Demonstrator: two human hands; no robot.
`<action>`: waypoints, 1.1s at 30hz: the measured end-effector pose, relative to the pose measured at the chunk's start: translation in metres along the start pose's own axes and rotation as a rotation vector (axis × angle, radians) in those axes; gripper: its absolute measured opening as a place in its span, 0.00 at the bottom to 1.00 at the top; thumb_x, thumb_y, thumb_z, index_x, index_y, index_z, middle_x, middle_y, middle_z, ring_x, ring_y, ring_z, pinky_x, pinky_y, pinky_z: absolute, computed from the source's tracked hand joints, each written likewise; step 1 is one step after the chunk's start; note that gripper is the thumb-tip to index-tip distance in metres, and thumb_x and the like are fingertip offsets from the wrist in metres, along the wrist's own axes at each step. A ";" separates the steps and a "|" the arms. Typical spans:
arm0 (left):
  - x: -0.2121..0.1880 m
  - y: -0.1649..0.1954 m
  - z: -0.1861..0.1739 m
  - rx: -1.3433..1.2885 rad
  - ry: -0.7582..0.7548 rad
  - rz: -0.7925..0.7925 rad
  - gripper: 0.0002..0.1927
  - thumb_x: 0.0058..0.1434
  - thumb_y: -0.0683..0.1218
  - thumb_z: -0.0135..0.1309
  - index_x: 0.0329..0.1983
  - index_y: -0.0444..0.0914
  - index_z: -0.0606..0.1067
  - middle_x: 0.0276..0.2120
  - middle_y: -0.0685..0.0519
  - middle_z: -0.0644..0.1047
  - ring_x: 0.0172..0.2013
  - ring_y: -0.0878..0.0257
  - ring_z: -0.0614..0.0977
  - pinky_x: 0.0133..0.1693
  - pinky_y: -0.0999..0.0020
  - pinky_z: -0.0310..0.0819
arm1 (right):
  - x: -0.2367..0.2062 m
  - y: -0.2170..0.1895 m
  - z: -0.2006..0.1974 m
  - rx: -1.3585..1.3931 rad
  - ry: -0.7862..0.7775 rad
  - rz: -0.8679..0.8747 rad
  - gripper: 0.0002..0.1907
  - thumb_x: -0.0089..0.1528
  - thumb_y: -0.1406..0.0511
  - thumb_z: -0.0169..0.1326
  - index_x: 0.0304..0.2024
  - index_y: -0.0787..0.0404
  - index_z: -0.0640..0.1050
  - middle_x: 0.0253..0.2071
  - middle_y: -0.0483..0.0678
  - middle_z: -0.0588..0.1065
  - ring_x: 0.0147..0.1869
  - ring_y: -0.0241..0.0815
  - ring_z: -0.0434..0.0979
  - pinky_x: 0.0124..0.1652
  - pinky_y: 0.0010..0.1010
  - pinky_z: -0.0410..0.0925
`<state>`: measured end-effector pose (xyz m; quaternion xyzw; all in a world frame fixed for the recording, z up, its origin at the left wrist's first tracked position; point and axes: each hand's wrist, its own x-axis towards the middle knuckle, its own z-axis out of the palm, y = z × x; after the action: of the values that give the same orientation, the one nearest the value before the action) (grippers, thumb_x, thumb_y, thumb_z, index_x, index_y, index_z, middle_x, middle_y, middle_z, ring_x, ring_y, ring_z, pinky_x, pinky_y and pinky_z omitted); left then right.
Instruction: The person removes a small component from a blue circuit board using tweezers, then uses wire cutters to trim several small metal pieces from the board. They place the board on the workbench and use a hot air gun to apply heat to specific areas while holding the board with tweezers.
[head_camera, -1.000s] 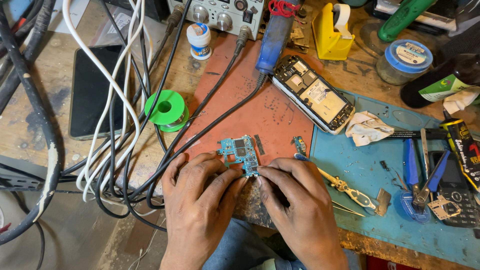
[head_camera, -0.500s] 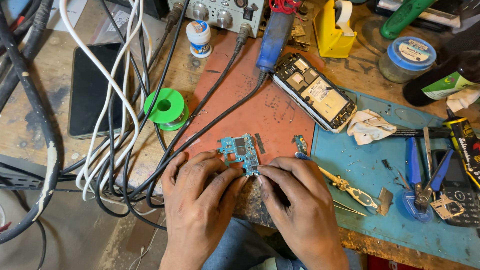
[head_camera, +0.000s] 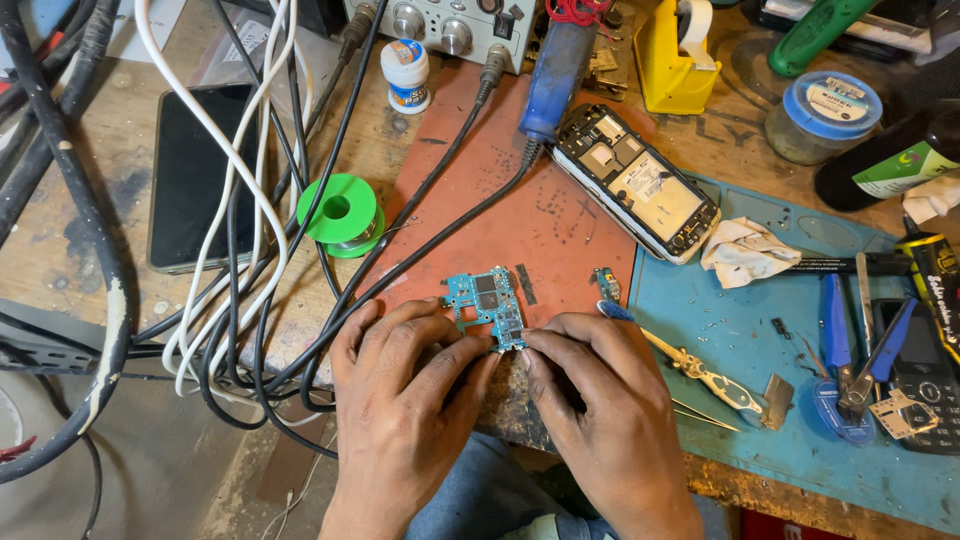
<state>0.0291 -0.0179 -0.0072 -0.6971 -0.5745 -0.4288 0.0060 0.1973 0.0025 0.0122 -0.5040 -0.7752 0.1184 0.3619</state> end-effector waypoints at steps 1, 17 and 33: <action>0.000 0.000 0.000 0.001 -0.002 -0.001 0.12 0.54 0.45 0.67 0.42 0.43 0.81 0.42 0.55 0.77 0.53 0.57 0.78 0.62 0.48 0.59 | 0.000 0.000 0.000 0.003 -0.003 0.005 0.10 0.57 0.69 0.64 0.42 0.64 0.82 0.42 0.47 0.76 0.45 0.46 0.77 0.44 0.36 0.70; 0.000 0.001 -0.001 -0.008 0.009 0.014 0.12 0.54 0.45 0.67 0.42 0.42 0.82 0.42 0.55 0.78 0.53 0.56 0.79 0.62 0.48 0.60 | -0.002 0.002 0.002 0.001 0.009 -0.004 0.10 0.57 0.69 0.64 0.41 0.63 0.82 0.42 0.47 0.76 0.45 0.47 0.77 0.45 0.37 0.70; -0.009 -0.005 0.003 -0.110 0.163 -0.024 0.16 0.51 0.40 0.71 0.43 0.39 0.82 0.43 0.50 0.70 0.52 0.52 0.77 0.52 0.58 0.74 | -0.012 0.013 0.005 0.206 0.240 0.314 0.27 0.65 0.67 0.60 0.66 0.67 0.70 0.53 0.56 0.74 0.50 0.41 0.76 0.51 0.29 0.72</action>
<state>0.0269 -0.0215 -0.0170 -0.6522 -0.5561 -0.5152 0.0093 0.2054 -0.0009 -0.0038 -0.5896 -0.6223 0.1910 0.4781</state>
